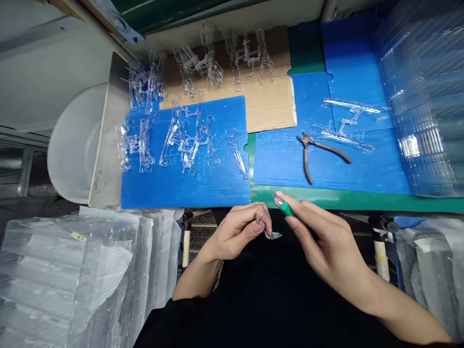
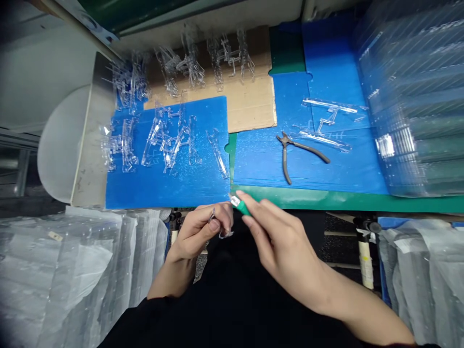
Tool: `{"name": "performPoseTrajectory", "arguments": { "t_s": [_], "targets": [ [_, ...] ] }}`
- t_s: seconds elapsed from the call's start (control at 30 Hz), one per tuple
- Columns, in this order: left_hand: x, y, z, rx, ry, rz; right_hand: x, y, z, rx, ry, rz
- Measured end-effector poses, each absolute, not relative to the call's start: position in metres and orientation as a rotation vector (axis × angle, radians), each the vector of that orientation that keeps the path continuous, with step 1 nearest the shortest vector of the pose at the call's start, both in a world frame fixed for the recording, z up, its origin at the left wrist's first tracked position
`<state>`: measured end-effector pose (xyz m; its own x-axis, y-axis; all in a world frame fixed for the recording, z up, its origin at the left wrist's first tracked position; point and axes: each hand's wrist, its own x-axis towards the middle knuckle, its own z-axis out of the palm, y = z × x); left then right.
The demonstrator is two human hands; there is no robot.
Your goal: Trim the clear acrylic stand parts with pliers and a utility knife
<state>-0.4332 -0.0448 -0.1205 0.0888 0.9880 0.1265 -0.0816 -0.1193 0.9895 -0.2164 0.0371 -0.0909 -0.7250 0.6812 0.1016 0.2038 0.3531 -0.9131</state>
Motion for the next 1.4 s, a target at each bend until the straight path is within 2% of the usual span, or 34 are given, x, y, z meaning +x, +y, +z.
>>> {"name": "performPoseTrajectory", "arguments": {
  "t_s": [0.2, 0.43, 0.53, 0.67, 0.8, 0.93, 1.0, 1.03, 1.2, 1.4],
  "targets": [
    [-0.428, -0.045, -0.123, 1.219, 1.001, 1.316, -0.222, 0.041, -0.101, -0.962, -1.919, 1.463],
    [-0.421, -0.028, -0.117, 0.693, 0.932, 1.979, -0.245, 0.033, -0.129, -0.977, -1.522, 1.699],
    [-0.422, -0.024, -0.117, 0.654, 1.138, 2.065, -0.252, 0.031, -0.134, -0.93, -1.494, 1.726],
    [-0.427, -0.028, -0.124, 0.789, 1.442, 1.954, -0.251, 0.034, -0.137, -0.973, -1.398, 1.756],
    [-0.436, -0.04, -0.126, 1.424, 1.961, 1.774, -0.245, 0.046, -0.132, -1.027, -1.443, 1.618],
    [-0.434, -0.044, -0.116, 2.353, 1.988, 1.192, -0.242, 0.055, -0.116, -0.928, -1.695, 1.511],
    [-0.432, -0.039, -0.111, 2.621, 1.897, 0.892, -0.241, 0.054, -0.111, -0.825, -1.781, 1.516],
    [-0.433, -0.036, -0.109, 2.634, 1.861, 0.852, -0.24, 0.052, -0.11, -0.795, -1.797, 1.531],
    [-0.441, -0.03, -0.115, 2.298, 1.826, 1.07, -0.23, 0.044, -0.11, -0.843, -1.747, 1.652],
    [-0.439, -0.037, -0.119, 2.115, 1.808, 1.362, -0.223, 0.053, -0.097, -0.753, -2.032, 1.542]
  ]
}}
